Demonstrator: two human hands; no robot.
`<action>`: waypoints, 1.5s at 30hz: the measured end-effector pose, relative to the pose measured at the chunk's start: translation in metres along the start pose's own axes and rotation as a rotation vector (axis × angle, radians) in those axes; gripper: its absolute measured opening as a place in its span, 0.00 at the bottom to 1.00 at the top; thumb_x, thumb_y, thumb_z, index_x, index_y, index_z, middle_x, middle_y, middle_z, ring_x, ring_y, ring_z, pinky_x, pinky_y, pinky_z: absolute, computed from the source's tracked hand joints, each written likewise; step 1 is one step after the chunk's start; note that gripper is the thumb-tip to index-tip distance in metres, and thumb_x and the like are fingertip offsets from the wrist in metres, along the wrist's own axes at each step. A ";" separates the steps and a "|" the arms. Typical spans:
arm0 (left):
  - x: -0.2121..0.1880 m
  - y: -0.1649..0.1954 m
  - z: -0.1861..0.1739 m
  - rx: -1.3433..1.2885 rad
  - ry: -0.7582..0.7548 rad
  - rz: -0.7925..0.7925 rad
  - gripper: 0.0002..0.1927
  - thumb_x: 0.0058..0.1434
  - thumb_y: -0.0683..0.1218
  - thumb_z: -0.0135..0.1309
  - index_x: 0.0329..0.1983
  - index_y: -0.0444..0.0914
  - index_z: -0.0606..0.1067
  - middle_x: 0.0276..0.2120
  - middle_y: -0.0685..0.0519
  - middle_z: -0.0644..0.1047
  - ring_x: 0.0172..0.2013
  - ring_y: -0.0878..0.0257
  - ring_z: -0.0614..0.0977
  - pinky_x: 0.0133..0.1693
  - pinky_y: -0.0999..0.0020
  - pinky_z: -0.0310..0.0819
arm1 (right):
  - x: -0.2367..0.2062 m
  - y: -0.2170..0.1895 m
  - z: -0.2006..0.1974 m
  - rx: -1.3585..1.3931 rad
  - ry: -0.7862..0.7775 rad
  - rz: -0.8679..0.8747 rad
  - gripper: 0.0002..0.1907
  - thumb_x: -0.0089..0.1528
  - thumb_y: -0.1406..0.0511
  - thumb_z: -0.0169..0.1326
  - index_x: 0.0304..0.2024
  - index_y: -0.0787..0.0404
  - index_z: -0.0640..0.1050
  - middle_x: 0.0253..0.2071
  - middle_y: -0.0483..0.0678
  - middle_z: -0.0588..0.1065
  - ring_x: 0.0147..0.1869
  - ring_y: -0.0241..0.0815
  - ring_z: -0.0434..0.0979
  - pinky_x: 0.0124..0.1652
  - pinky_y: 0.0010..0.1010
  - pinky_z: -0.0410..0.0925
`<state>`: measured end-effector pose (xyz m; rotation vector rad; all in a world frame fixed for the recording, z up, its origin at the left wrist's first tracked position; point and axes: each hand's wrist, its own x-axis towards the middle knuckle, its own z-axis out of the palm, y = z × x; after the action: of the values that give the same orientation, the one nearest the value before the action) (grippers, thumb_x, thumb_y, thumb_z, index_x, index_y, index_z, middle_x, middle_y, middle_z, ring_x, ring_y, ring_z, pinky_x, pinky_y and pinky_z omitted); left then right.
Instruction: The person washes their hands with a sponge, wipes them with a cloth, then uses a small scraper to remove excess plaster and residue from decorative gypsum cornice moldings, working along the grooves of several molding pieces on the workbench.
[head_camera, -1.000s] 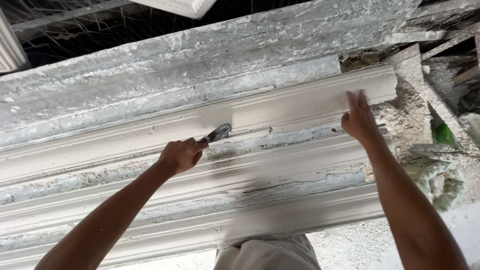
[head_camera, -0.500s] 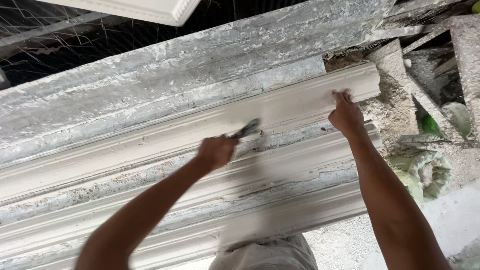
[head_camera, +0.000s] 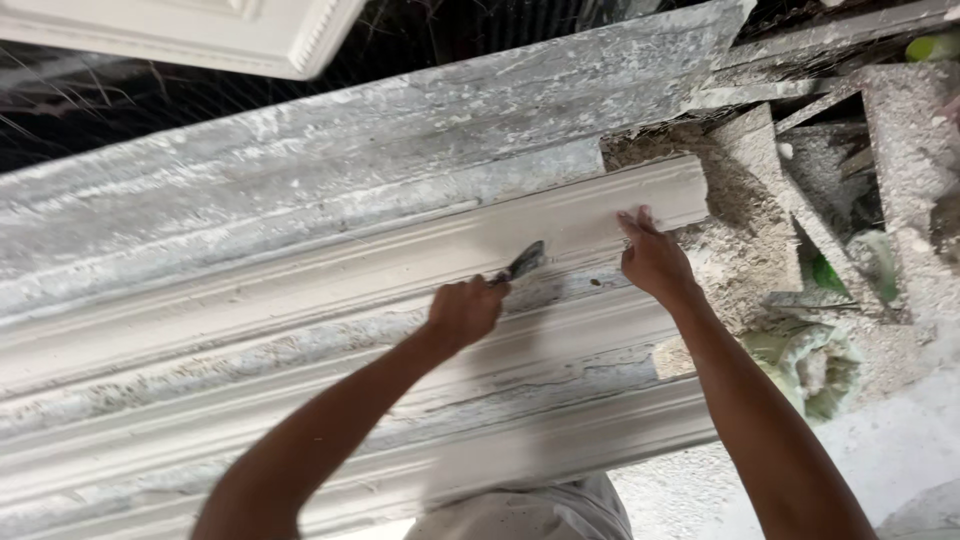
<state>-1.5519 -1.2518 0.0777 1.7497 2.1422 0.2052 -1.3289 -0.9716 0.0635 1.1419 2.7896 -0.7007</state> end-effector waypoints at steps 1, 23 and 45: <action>0.000 0.000 -0.002 0.004 0.006 -0.004 0.17 0.62 0.47 0.52 0.55 0.47 0.78 0.33 0.42 0.80 0.28 0.48 0.83 0.24 0.49 0.76 | -0.003 0.016 -0.005 0.094 -0.021 -0.023 0.30 0.64 0.67 0.45 0.71 0.54 0.66 0.73 0.60 0.63 0.69 0.64 0.71 0.66 0.46 0.66; 0.086 0.090 0.038 -0.092 0.079 -0.078 0.15 0.64 0.45 0.51 0.53 0.45 0.79 0.31 0.43 0.80 0.22 0.53 0.81 0.21 0.54 0.76 | 0.051 0.133 -0.047 0.319 -0.113 0.215 0.22 0.70 0.54 0.49 0.59 0.63 0.76 0.49 0.58 0.81 0.49 0.53 0.84 0.50 0.43 0.74; 0.187 0.219 0.046 -0.192 -0.201 -0.161 0.11 0.70 0.47 0.45 0.45 0.36 0.76 0.30 0.44 0.77 0.26 0.54 0.83 0.23 0.54 0.80 | 0.000 0.150 -0.047 0.619 -0.050 0.126 0.24 0.70 0.68 0.41 0.70 0.63 0.66 0.66 0.55 0.72 0.71 0.48 0.71 0.67 0.34 0.62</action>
<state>-1.3654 -1.0275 0.0739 1.4209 2.0329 0.1782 -1.2216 -0.8582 0.0471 1.3275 2.4852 -1.6177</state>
